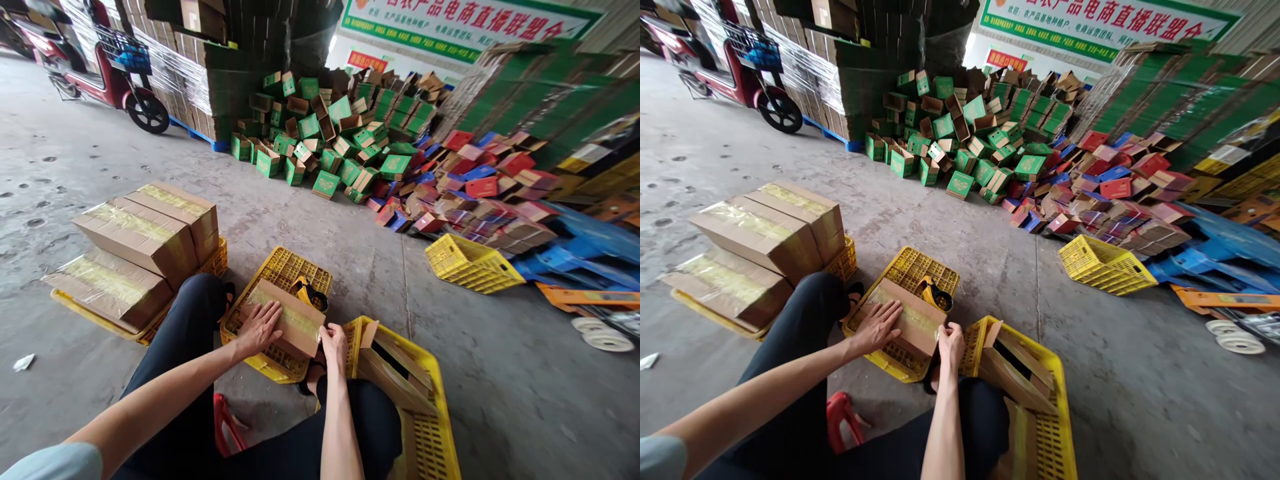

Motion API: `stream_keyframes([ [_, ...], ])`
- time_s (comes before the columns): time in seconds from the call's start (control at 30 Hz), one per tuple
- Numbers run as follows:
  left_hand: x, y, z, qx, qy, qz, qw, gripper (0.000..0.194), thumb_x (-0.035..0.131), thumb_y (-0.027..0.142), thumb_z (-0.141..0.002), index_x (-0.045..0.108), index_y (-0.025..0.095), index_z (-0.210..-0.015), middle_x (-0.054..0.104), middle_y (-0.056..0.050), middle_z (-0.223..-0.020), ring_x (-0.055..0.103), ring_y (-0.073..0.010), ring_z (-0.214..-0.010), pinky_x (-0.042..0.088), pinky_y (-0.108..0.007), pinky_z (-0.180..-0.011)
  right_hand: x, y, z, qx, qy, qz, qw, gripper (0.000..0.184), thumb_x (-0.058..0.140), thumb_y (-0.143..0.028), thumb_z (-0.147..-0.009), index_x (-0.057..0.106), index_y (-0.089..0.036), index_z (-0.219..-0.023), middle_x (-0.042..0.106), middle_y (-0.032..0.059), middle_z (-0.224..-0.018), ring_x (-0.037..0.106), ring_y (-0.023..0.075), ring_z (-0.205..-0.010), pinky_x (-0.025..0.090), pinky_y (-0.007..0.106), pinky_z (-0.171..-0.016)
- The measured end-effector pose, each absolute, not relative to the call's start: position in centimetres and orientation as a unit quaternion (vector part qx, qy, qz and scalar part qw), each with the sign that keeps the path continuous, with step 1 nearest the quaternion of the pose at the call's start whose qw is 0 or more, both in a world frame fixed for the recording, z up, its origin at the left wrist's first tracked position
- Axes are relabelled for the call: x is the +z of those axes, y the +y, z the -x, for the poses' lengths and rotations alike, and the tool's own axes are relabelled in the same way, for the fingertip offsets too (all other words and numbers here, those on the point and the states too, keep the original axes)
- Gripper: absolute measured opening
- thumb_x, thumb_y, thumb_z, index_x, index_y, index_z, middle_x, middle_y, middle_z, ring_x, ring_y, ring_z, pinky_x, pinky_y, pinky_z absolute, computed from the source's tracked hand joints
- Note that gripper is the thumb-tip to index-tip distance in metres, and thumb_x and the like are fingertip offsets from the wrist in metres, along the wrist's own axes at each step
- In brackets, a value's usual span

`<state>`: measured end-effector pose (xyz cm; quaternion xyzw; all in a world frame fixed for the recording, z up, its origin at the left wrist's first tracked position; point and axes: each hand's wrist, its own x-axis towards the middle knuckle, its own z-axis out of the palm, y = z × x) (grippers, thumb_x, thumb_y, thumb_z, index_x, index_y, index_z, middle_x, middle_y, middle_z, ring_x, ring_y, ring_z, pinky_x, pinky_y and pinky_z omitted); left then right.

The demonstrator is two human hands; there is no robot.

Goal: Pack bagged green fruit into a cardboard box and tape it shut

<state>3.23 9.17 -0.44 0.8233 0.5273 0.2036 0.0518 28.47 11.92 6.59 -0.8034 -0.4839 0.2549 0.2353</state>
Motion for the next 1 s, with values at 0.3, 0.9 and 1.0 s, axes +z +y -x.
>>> stream_keyframes([
  [0.3,0.9,9.8,-3.7,0.206,0.54,-0.811,0.093,0.051,0.053,0.043,-0.104,0.055,0.019,-0.149,0.051,-0.014,-0.159,0.044,-0.0337,-0.148,0.03,-0.053,-0.122,5.9,11.7,-27.0,0.297,-0.485,0.802,0.183,0.053,0.068,-0.058,-0.084,0.074,-0.013,-0.112,0.079,0.0178,-0.111,0.073,0.0303,-0.112,0.054,0.03,-0.088],
  [0.9,1.0,10.0,-3.7,0.195,0.531,-0.81,0.155,0.057,0.055,0.042,-0.101,0.049,0.019,-0.153,0.046,-0.016,-0.162,0.038,-0.0351,-0.152,0.027,-0.058,-0.124,5.7,11.5,-26.4,0.306,-0.494,0.801,0.141,0.055,0.058,-0.055,-0.094,0.068,-0.011,-0.125,0.074,0.0204,-0.126,0.07,0.031,-0.119,0.051,0.032,-0.096],
  [1.0,1.2,10.0,-3.5,0.187,0.531,-0.807,0.18,0.065,0.056,0.042,-0.1,0.042,0.016,-0.157,0.037,-0.019,-0.167,0.03,-0.0353,-0.157,0.023,-0.06,-0.126,5.8,11.7,-26.3,0.304,-0.494,0.803,0.137,0.06,0.057,-0.054,-0.094,0.065,-0.008,-0.131,0.07,0.0233,-0.132,0.067,0.0322,-0.124,0.05,0.033,-0.099],
])
